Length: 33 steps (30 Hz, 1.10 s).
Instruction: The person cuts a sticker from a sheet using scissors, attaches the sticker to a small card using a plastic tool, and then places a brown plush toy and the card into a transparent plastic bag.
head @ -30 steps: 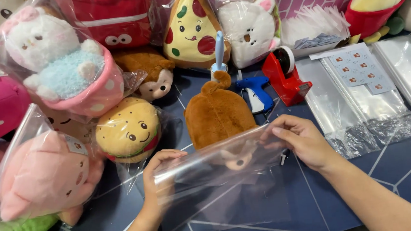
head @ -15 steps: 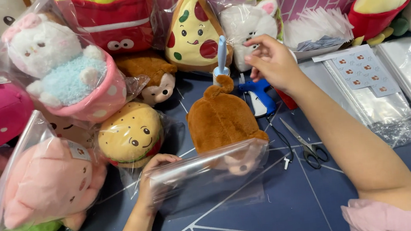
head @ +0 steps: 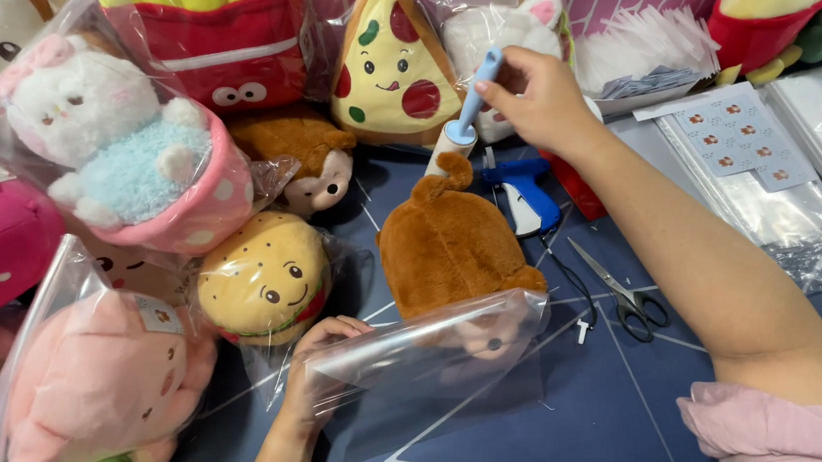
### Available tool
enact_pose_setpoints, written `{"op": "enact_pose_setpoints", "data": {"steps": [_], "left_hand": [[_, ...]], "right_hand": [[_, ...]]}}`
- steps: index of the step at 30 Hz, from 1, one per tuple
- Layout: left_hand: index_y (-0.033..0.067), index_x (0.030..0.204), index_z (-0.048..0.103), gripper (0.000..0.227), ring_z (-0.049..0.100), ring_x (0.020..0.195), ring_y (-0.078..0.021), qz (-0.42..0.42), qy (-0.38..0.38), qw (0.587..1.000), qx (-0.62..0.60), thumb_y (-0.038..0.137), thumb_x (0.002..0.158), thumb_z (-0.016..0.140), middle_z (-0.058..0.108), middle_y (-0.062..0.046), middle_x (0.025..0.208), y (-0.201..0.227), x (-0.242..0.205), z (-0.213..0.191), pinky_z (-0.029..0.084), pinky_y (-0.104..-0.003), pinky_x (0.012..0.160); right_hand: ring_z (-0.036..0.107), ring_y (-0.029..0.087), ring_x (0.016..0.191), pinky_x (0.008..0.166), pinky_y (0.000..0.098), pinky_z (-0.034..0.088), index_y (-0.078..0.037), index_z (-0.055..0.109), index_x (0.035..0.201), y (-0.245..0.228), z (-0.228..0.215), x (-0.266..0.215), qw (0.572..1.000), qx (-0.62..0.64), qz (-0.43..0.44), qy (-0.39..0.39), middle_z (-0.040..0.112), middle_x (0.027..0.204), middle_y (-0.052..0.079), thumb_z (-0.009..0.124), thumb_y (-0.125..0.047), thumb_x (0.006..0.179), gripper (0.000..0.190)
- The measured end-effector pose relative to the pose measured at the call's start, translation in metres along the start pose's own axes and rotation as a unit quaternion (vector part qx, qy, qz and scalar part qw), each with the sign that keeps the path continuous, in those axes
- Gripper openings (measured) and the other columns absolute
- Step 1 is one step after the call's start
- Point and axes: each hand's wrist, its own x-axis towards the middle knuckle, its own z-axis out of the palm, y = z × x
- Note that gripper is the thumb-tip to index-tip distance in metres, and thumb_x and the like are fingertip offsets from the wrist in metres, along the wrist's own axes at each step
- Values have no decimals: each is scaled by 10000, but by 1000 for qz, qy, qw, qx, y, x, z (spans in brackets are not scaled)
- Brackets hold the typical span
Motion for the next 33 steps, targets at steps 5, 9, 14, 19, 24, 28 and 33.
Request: {"op": "enact_pose_setpoints", "data": {"steps": [5,9,14,19,24,28,33], "left_hand": [[-9,872,707,88,699,921,-343,-22,-2,1000,-3,51,812,684,697,-221,969,-1,1,-3,578,-417,793],[-8,847,703,118,684,932,-346,-36,8,999,-21,91,783,715,686,-219,925,2,2,1,553,-424,797],[-8,874,707,111,692,937,-341,-33,7,999,-16,69,802,671,693,-221,986,-2,3,-4,561,-423,814],[-2,872,712,126,693,931,-334,-35,8,999,-14,96,794,710,696,-212,965,3,2,0,570,-426,794],[2,866,718,125,685,943,-321,-26,9,1000,-13,103,792,723,703,-209,940,5,3,2,562,-417,822],[-12,942,718,210,716,916,-305,-74,37,996,18,106,768,722,732,-204,1023,14,1,5,588,-400,780],[-22,1000,700,262,721,761,-288,-110,44,993,10,99,767,700,751,-196,960,27,-5,16,578,-368,582]], "right_hand": [[730,178,933,715,234,691,-32,624,1144,15,-38,-8,993,60,-3,99,675,1050,95,619,10,1048,105],[752,195,961,728,276,707,-57,624,1117,34,-57,-15,990,69,0,125,664,990,76,635,-26,1065,61],[729,223,914,730,320,681,-22,618,1066,39,-70,-24,989,-35,-46,135,676,973,124,637,-7,1071,25],[645,181,892,754,328,614,-31,630,1045,55,-80,-24,976,-99,-92,168,655,958,86,688,10,1061,73],[648,189,858,772,359,538,-41,662,1029,68,-62,-19,972,-171,-96,133,695,948,74,699,-46,1031,37],[702,204,818,747,357,586,-18,638,993,70,-49,-11,972,-167,-101,129,719,905,94,694,-42,1007,62],[710,210,820,744,366,611,-12,727,1081,64,-43,-16,974,-159,-87,132,747,928,105,723,-84,1008,103]]}}
